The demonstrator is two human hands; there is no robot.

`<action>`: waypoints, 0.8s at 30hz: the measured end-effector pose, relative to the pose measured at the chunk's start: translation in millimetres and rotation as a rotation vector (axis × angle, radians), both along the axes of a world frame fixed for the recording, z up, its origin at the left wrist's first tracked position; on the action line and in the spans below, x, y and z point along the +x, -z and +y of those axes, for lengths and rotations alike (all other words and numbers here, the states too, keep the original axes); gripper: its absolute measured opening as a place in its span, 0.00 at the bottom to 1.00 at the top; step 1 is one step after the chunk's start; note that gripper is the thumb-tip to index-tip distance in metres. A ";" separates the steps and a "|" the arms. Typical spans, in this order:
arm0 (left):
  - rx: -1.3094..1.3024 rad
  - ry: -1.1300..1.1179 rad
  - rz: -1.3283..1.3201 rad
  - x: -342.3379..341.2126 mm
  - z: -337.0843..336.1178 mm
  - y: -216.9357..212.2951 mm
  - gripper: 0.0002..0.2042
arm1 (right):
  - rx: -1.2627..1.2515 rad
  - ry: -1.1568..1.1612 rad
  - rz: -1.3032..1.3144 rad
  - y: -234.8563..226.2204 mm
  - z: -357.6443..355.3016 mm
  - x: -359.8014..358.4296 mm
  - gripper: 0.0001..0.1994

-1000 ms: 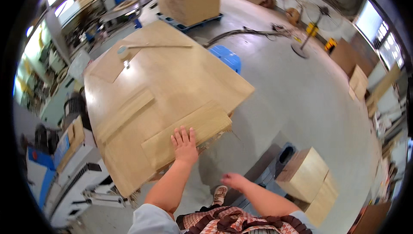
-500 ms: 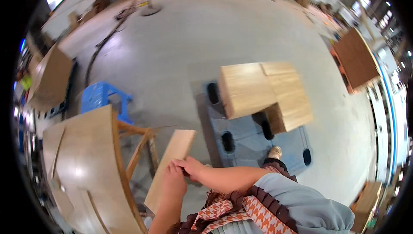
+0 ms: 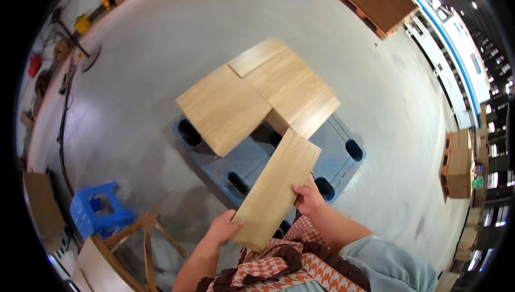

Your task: The person takes wooden boards from a worktable and stacks them onto a pallet by hand.

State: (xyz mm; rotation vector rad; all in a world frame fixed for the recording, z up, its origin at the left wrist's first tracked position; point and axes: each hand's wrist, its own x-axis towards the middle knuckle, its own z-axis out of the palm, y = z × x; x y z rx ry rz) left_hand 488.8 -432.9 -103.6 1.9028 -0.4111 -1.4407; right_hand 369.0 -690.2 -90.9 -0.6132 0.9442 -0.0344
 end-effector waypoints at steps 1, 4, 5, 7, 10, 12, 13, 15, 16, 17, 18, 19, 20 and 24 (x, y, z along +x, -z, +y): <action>0.008 0.028 0.012 3.7 -27.5 7.8 0.25 | 0.058 0.094 -0.088 18.7 -10.1 -8.4 0.22; -0.038 0.086 -0.111 3.0 -120.4 31.6 0.19 | 0.058 0.295 -0.090 72.6 -22.2 -26.2 0.21; -0.003 0.141 -0.189 4.6 -153.9 39.0 0.18 | 0.037 0.410 -0.024 84.8 -35.7 -21.4 0.19; 0.007 0.189 -0.250 8.7 -209.2 57.3 0.19 | 0.028 0.533 0.063 111.4 -73.7 -12.2 0.18; -0.170 0.043 -0.507 5.2 -251.9 117.3 0.24 | -0.157 0.631 0.295 181.3 -152.6 7.3 0.16; -0.056 -0.131 -0.150 5.9 -254.5 156.3 0.29 | -0.258 0.691 0.366 206.9 -207.8 35.2 0.15; 0.002 -0.135 -0.108 3.1 -251.6 175.0 0.29 | -0.358 0.677 0.418 221.7 -238.5 41.5 0.15; 0.082 -0.107 -0.058 -6.3 -227.6 214.6 0.29 | -0.483 0.676 0.401 269.0 -294.7 46.5 0.15; 0.123 -0.079 -0.048 -11.1 -200.8 235.9 0.29 | -0.487 0.668 0.440 283.6 -311.4 57.1 0.16; 0.278 0.023 -0.009 -14.4 -173.0 258.1 0.28 | -0.494 0.660 0.476 295.4 -323.1 69.0 0.17; 0.427 0.132 0.039 -17.7 -150.0 273.9 0.26 | -0.486 0.655 0.489 306.7 -331.7 77.9 0.17; 0.433 0.138 0.053 -20.1 -135.1 279.0 0.26 | -0.588 0.588 0.584 316.5 -339.8 83.7 0.18; 0.433 0.124 0.018 -21.6 -122.1 278.3 0.24 | -0.686 0.512 0.673 323.3 -342.0 87.5 0.20; 0.444 0.029 0.005 -19.1 -132.4 247.2 0.18 | -0.882 0.191 0.864 325.7 -331.7 89.8 0.21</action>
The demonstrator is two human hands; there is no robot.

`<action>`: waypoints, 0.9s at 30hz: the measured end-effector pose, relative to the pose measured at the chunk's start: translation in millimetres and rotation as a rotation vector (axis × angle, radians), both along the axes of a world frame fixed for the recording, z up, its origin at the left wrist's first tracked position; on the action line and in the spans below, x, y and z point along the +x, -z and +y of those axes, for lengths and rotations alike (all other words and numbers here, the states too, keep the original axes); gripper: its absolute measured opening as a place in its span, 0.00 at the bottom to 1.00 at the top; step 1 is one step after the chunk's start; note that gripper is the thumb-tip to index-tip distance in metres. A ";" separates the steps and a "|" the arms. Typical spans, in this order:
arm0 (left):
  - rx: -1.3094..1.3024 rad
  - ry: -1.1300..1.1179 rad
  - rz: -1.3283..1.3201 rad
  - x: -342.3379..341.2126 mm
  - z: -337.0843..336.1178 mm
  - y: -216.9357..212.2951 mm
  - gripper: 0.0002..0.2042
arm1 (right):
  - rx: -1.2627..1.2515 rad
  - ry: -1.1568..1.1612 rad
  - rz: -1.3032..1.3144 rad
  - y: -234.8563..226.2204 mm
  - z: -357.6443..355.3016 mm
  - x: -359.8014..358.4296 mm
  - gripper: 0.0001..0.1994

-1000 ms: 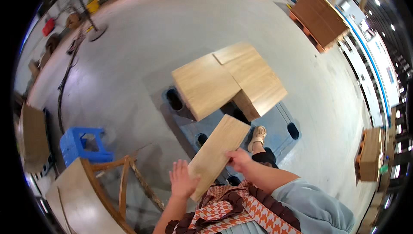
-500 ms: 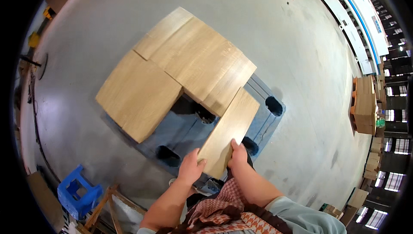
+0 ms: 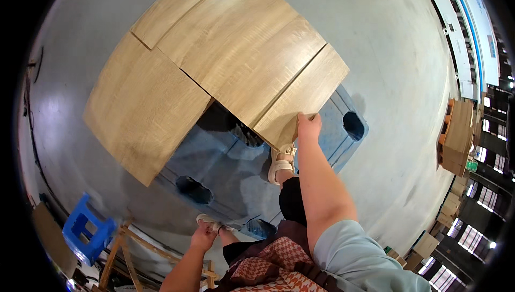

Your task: The person takes wooden boards from a worktable and stacks them onto a pallet by hand.

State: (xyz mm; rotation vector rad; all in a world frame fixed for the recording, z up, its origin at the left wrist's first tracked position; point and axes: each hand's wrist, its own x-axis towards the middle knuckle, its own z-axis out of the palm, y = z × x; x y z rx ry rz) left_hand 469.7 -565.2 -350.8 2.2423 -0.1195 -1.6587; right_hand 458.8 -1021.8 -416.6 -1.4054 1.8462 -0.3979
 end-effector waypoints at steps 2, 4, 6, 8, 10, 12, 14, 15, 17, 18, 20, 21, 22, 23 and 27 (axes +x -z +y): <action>-0.046 -0.015 -0.007 -5.4 3.5 6.8 0.19 | 0.167 0.066 -0.181 -9.3 13.9 0.2 0.22; -0.092 -0.031 -0.019 -11.1 6.9 12.0 0.19 | 0.146 0.012 -0.192 -3.5 25.2 1.9 0.22; -0.194 -0.137 0.004 -16.9 -5.9 12.4 0.19 | 0.115 -0.037 -0.191 4.2 26.6 -3.2 0.22; -0.159 -0.147 0.046 -15.8 -22.0 1.3 0.19 | 0.092 -0.110 -0.088 10.6 24.6 -6.5 0.24; -0.124 -0.155 0.086 -20.0 -26.5 -0.9 0.19 | 0.088 -0.136 -0.035 13.5 19.9 -12.6 0.24; -0.121 -0.126 0.086 -22.8 -13.4 3.2 0.18 | 0.104 -0.167 -0.001 9.2 24.4 -4.8 0.25; -0.103 -0.070 0.008 -26.8 -0.5 6.5 0.18 | 0.161 -0.260 0.254 2.5 25.1 -2.2 0.27; -0.091 -0.007 -0.064 -29.3 6.5 8.0 0.17 | 0.164 -0.264 0.255 0.7 22.0 -6.1 0.27; -0.100 -0.038 -0.063 -33.2 22.0 12.9 0.18 | 0.341 -0.347 0.230 -6.4 17.0 -13.4 0.33; -0.112 -0.066 -0.063 -36.2 29.3 12.4 0.19 | 0.344 -0.357 0.230 -10.0 21.9 -16.4 0.33; -0.121 -0.151 -0.035 -40.6 38.7 2.0 0.18 | 0.459 -0.374 0.258 -22.7 36.6 -25.6 0.37; -0.154 -0.219 0.003 -43.2 34.4 -1.6 0.16 | 0.395 -0.406 0.311 -15.5 35.9 -48.7 0.37; -0.173 -0.231 0.010 -47.9 33.3 -2.2 0.16 | 0.333 -0.442 0.363 -6.9 39.8 -73.7 0.37; -0.147 -0.223 0.035 -51.9 45.1 -6.2 0.16 | 0.315 -0.576 0.465 -10.7 66.3 -79.1 0.35; -0.166 -0.242 -0.030 -92.9 98.7 0.2 0.18 | 0.326 -1.054 0.527 -49.4 186.9 -105.1 0.27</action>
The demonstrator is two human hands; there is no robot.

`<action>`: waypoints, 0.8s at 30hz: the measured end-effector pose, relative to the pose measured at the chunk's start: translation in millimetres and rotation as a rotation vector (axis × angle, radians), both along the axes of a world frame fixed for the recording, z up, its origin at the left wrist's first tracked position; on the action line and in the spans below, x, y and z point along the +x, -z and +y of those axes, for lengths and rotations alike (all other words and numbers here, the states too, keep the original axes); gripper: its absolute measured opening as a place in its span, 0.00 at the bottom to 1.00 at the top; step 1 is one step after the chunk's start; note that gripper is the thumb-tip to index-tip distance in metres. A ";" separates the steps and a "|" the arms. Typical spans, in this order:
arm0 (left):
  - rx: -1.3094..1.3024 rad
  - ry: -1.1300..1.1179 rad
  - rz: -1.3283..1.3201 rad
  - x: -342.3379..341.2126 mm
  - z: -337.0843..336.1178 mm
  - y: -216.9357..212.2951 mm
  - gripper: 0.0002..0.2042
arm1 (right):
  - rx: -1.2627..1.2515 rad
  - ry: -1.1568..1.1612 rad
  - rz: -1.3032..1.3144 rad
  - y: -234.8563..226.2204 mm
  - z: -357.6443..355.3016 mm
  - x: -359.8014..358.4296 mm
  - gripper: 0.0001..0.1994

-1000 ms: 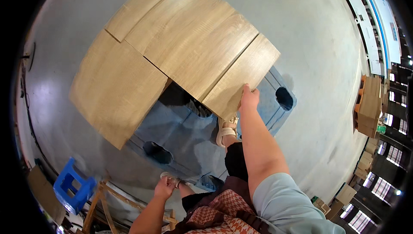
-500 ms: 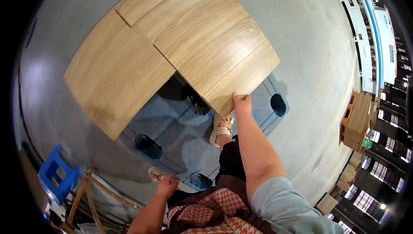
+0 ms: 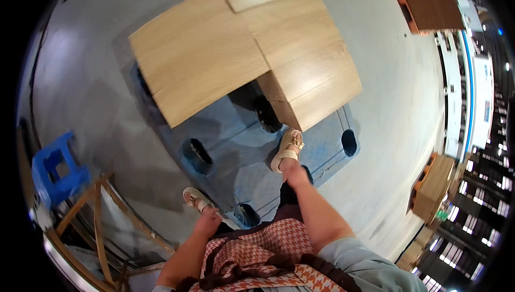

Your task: The person takes wooden boards from a worktable and stacks them onto a pallet by hand.

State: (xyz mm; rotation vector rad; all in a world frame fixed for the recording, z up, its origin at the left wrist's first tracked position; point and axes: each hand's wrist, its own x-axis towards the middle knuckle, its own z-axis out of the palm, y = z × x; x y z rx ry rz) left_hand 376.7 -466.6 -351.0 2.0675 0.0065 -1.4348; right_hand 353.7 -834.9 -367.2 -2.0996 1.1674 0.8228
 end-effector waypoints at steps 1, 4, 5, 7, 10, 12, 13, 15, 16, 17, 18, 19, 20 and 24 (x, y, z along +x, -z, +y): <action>-0.018 -0.029 -0.009 -4.6 6.6 -5.9 0.18 | 0.087 -0.112 -0.031 -2.6 24.6 -17.9 0.25; 0.066 -0.116 0.057 5.5 28.3 -66.4 0.21 | 0.466 -0.279 0.151 -25.9 126.8 -44.9 0.21; 0.082 -0.185 0.028 -3.2 60.1 -78.3 0.21 | 0.590 -0.492 0.094 -46.4 169.7 -44.1 0.19; 0.008 -0.359 0.036 -39.7 112.7 -90.0 0.22 | 0.761 -0.598 0.049 -47.2 220.4 -88.0 0.21; 0.010 -0.615 -0.034 -104.8 212.2 -96.3 0.22 | 0.864 -0.913 0.217 -75.1 266.0 -67.6 0.23; 0.122 -0.741 -0.090 -133.3 266.4 -117.3 0.22 | 0.713 -1.057 0.358 -105.9 287.4 -25.3 0.25; 0.220 -0.805 -0.150 -153.0 299.3 -126.3 0.21 | 0.611 -1.110 0.354 -112.2 292.1 -3.3 0.25; 0.381 -1.027 -0.267 -200.3 350.1 -143.3 0.19 | 0.349 -1.115 0.314 -153.2 330.7 48.8 0.25; 0.370 -1.087 -0.299 -206.3 366.0 -144.1 0.19 | 0.212 -1.405 -0.021 -132.9 309.5 72.0 0.26; 0.418 -1.159 -0.337 -245.7 381.4 -147.0 0.18 | 0.205 -1.285 0.053 -156.7 340.3 95.5 0.26; 0.433 -1.201 -0.390 -259.9 386.5 -149.6 0.17 | 0.211 -1.303 -0.150 -162.1 346.6 115.2 0.22; 0.443 -1.272 -0.408 -263.6 380.1 -157.3 0.17 | 0.209 -1.374 -0.174 -165.2 352.0 132.3 0.22; 0.493 -1.198 -0.301 -264.9 369.6 -179.6 0.17 | 0.354 -1.082 -0.202 -168.6 360.1 146.3 0.19; 0.354 -1.220 -0.067 -292.2 312.8 -149.0 0.18 | 0.599 -0.915 -0.142 -190.9 423.0 180.1 0.13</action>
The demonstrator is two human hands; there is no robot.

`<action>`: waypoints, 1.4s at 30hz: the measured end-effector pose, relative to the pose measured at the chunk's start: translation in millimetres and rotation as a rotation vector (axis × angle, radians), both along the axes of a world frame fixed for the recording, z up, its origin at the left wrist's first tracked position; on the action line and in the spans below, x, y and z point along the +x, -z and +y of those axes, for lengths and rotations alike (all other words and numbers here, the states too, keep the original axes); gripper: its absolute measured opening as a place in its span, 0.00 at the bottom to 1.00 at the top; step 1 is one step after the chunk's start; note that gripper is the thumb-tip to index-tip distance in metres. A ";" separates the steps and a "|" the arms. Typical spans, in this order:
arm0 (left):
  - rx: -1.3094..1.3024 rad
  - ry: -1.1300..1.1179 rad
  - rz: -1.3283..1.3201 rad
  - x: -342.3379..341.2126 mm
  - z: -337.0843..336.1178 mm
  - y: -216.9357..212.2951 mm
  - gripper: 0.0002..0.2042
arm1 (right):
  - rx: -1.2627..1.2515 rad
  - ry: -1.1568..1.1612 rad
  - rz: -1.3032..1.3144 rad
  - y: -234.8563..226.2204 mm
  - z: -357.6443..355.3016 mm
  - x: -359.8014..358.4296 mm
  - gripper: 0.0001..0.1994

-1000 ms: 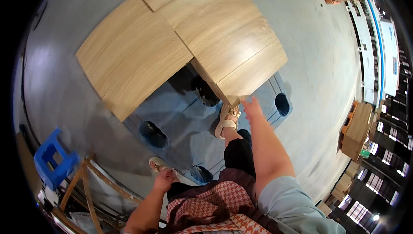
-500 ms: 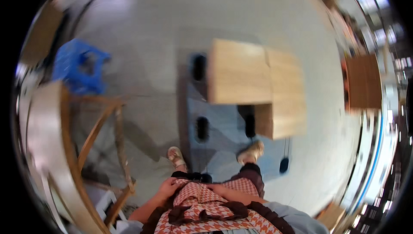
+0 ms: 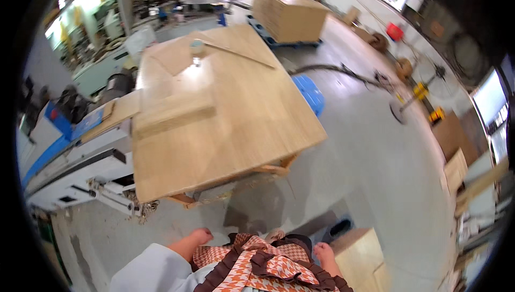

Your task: The person takes wooden boards from a worktable and stacks them onto a pallet by hand.

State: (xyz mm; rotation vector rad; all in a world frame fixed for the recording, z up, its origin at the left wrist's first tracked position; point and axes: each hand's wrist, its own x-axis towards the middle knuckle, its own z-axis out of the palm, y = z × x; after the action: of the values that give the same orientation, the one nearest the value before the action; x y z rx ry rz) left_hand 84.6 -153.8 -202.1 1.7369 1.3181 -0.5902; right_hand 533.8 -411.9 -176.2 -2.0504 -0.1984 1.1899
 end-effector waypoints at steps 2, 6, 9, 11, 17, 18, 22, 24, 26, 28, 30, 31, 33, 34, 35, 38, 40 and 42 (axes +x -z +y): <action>-0.070 -0.027 -0.128 25.4 -12.5 8.2 0.18 | -0.121 -0.308 -0.035 24.0 -5.2 23.8 0.17; 0.132 -0.102 -0.322 59.1 14.2 -21.6 0.17 | -0.309 -0.975 -0.063 43.9 43.2 72.3 0.18; 0.072 -0.413 -0.175 59.9 45.4 -86.2 0.14 | -0.210 -1.005 -0.152 21.9 104.4 100.9 0.18; 0.028 -0.649 -0.255 37.9 48.9 -86.5 0.13 | -0.056 -0.976 -0.242 -0.1 155.4 117.7 0.18; 0.155 -0.708 -0.349 70.3 54.3 -80.7 0.14 | 0.483 -0.631 -0.206 -84.5 300.5 111.5 0.13; 0.208 -0.683 -0.342 90.7 57.1 -105.3 0.14 | 0.586 -0.612 -0.280 -95.0 315.9 106.3 0.12; 0.594 -0.652 -0.270 75.8 28.1 -106.4 0.14 | 0.661 -0.863 -0.731 -103.0 393.6 73.2 0.16; 0.671 -0.824 -0.248 50.8 32.9 -111.9 0.14 | 0.806 -0.748 -0.950 -84.3 425.3 60.3 0.22; 0.793 -1.107 -0.235 11.9 37.4 -134.4 0.17 | 0.712 -0.778 -0.839 -90.8 442.2 34.4 0.22; 0.905 -1.028 -0.111 -6.2 32.4 -165.8 0.18 | 0.454 -0.818 -0.772 -113.9 450.6 -1.7 0.24; 0.991 -0.872 -0.010 -31.6 43.1 -155.3 0.23 | 0.206 -1.016 -0.964 -147.6 439.0 -22.4 0.28; 0.888 -0.874 0.000 -34.9 52.0 -160.8 0.25 | 0.111 -1.087 -1.013 -166.5 431.9 -29.9 0.31; 0.755 -0.834 0.010 -40.2 66.3 -170.3 0.29 | 0.055 -1.055 -1.165 -151.9 441.7 -42.8 0.30; 0.719 -0.800 0.013 -45.9 70.1 -166.3 0.30 | 0.049 -1.031 -1.224 -141.8 446.9 -49.3 0.29; 0.724 -0.811 0.020 -51.1 76.3 -164.6 0.30 | 0.045 -1.004 -1.258 -133.4 450.8 -55.3 0.29; 0.627 -0.655 0.130 -52.6 85.4 -170.1 0.29 | 0.033 -0.951 -1.335 -118.0 460.5 -66.6 0.28; 0.579 -0.537 0.238 -57.9 92.6 -181.8 0.27 | 0.025 -0.925 -1.364 -114.2 466.8 -73.8 0.27; 0.551 -0.524 0.220 -64.5 94.3 -187.2 0.25 | 0.005 -0.907 -1.389 -109.0 467.8 -76.4 0.26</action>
State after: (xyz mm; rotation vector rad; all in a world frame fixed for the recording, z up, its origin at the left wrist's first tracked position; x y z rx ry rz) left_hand 20.1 -59.5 -14.9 1.6567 2.1492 -0.1165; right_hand 457.4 55.9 -67.2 -2.4688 -1.8819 -0.0956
